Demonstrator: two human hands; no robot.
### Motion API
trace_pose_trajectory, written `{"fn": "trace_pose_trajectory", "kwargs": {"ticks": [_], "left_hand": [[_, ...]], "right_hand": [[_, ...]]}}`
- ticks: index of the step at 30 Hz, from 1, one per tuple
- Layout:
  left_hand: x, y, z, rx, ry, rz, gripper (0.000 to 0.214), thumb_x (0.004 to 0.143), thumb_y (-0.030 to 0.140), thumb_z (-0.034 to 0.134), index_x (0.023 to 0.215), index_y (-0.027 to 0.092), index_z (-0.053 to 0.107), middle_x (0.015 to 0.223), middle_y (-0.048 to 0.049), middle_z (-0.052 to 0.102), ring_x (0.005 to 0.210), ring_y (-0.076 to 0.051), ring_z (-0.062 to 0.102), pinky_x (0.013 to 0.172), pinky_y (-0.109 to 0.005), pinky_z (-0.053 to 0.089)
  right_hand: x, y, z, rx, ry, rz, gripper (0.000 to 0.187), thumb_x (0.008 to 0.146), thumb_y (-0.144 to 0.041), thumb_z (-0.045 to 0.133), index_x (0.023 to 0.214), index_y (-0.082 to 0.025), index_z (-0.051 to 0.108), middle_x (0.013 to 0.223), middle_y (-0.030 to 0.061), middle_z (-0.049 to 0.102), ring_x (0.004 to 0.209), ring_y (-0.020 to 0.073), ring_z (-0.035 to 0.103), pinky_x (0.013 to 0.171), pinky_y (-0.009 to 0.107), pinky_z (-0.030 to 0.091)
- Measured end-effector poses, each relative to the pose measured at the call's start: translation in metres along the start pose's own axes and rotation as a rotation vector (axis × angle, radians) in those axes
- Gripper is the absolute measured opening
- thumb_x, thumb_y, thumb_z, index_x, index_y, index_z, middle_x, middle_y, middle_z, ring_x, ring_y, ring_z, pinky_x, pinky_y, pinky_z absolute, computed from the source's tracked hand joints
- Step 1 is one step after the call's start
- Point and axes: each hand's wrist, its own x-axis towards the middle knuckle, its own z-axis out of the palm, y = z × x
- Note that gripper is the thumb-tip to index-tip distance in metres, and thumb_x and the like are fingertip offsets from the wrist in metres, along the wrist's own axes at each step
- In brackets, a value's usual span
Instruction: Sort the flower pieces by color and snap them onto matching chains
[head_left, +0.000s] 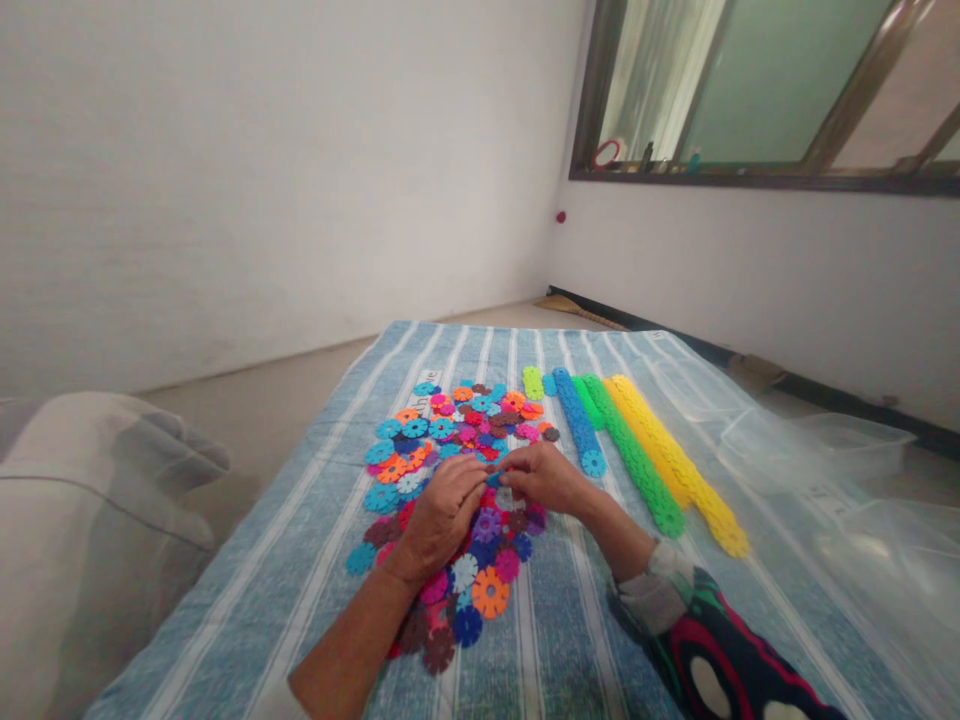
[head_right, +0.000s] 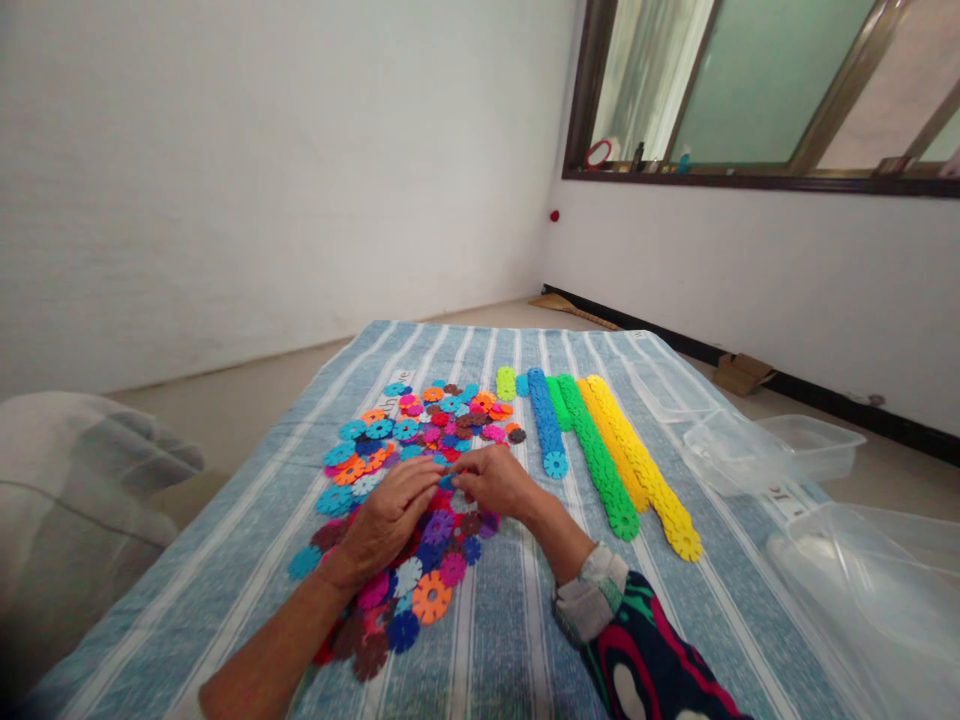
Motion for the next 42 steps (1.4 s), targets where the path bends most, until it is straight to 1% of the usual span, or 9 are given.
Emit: {"fn": "trace_pose_trajectory", "kwargs": {"ticks": [2, 4, 8, 11, 16, 23, 29, 36, 42], "left_hand": [[-0.002, -0.003, 0.001, 0.062, 0.037, -0.004, 0.019, 0.089, 0.020, 0.049, 0.098, 0.017, 0.065, 0.099, -0.0073, 0.070, 0.102, -0.020, 0.061, 0.095, -0.040, 0.049], [-0.003, -0.005, 0.001, 0.114, 0.072, -0.006, 0.017, 0.088, 0.020, 0.051, 0.097, 0.016, 0.065, 0.098, -0.0079, 0.070, 0.102, -0.021, 0.061, 0.095, -0.042, 0.049], [-0.005, -0.010, 0.001, 0.175, 0.130, 0.012, 0.014, 0.087, 0.017, 0.051, 0.091, 0.016, 0.064, 0.095, -0.0081, 0.069, 0.101, -0.021, 0.061, 0.094, -0.043, 0.050], [-0.006, -0.011, 0.002, 0.194, 0.142, 0.014, 0.014, 0.087, 0.016, 0.050, 0.089, 0.016, 0.064, 0.095, -0.0079, 0.069, 0.102, -0.021, 0.060, 0.093, -0.043, 0.050], [-0.007, -0.011, 0.002, 0.198, 0.145, -0.003, 0.015, 0.088, 0.016, 0.050, 0.090, 0.016, 0.064, 0.095, -0.0084, 0.069, 0.102, -0.021, 0.060, 0.092, -0.043, 0.051], [-0.007, -0.010, 0.000, 0.171, 0.126, -0.030, 0.015, 0.087, 0.016, 0.050, 0.089, 0.017, 0.065, 0.096, -0.0079, 0.069, 0.102, -0.021, 0.060, 0.093, -0.044, 0.050], [-0.006, -0.009, 0.000, 0.167, 0.117, -0.029, 0.016, 0.087, 0.016, 0.049, 0.087, 0.017, 0.065, 0.093, -0.0079, 0.069, 0.100, -0.021, 0.061, 0.093, -0.043, 0.050], [-0.007, -0.009, 0.000, 0.169, 0.114, -0.027, 0.015, 0.087, 0.015, 0.050, 0.086, 0.016, 0.065, 0.094, -0.0082, 0.069, 0.101, -0.022, 0.060, 0.092, -0.043, 0.050], [-0.008, -0.010, 0.001, 0.166, 0.108, -0.039, 0.016, 0.087, 0.016, 0.050, 0.085, 0.017, 0.066, 0.095, -0.0081, 0.069, 0.102, -0.022, 0.060, 0.093, -0.044, 0.050]], "right_hand": [[0.011, 0.004, -0.019, -0.169, 0.033, 0.060, 0.019, 0.084, -0.018, 0.054, 0.087, -0.017, 0.073, 0.059, -0.0024, 0.065, 0.048, 0.0083, 0.055, 0.050, 0.017, 0.039], [0.025, 0.013, -0.044, -0.444, 0.111, 0.175, 0.021, 0.086, -0.020, 0.053, 0.092, -0.019, 0.073, 0.066, -0.0012, 0.069, 0.055, 0.0094, 0.060, 0.055, 0.017, 0.041], [0.056, 0.037, -0.092, -0.654, 0.226, 0.304, 0.023, 0.083, -0.022, 0.056, 0.097, -0.020, 0.074, 0.093, 0.0061, 0.073, 0.088, 0.0185, 0.065, 0.071, 0.022, 0.044], [0.074, 0.053, -0.110, -0.734, 0.232, 0.373, 0.025, 0.081, -0.020, 0.056, 0.099, -0.022, 0.074, 0.101, 0.0067, 0.072, 0.096, 0.0218, 0.064, 0.075, 0.024, 0.045], [0.091, 0.069, -0.113, -0.807, 0.180, 0.432, 0.028, 0.079, -0.020, 0.056, 0.100, -0.023, 0.074, 0.104, 0.0061, 0.072, 0.099, 0.0215, 0.063, 0.076, 0.024, 0.045], [0.101, 0.073, -0.113, -0.862, 0.103, 0.478, 0.030, 0.077, -0.020, 0.053, 0.099, -0.020, 0.074, 0.100, 0.0080, 0.072, 0.095, 0.0224, 0.064, 0.072, 0.023, 0.045], [0.103, 0.074, -0.113, -0.908, 0.079, 0.495, 0.032, 0.077, -0.020, 0.052, 0.102, -0.019, 0.072, 0.103, 0.0094, 0.071, 0.094, 0.0212, 0.064, 0.070, 0.022, 0.044], [0.101, 0.075, -0.110, -0.975, 0.096, 0.490, 0.037, 0.080, -0.018, 0.050, 0.113, -0.016, 0.067, 0.109, 0.0144, 0.068, 0.097, 0.0237, 0.063, 0.076, 0.026, 0.046], [0.096, 0.075, -0.109, -1.005, 0.097, 0.458, 0.037, 0.081, -0.018, 0.050, 0.114, -0.020, 0.066, 0.114, 0.0117, 0.067, 0.102, 0.0255, 0.062, 0.078, 0.028, 0.046]]}}
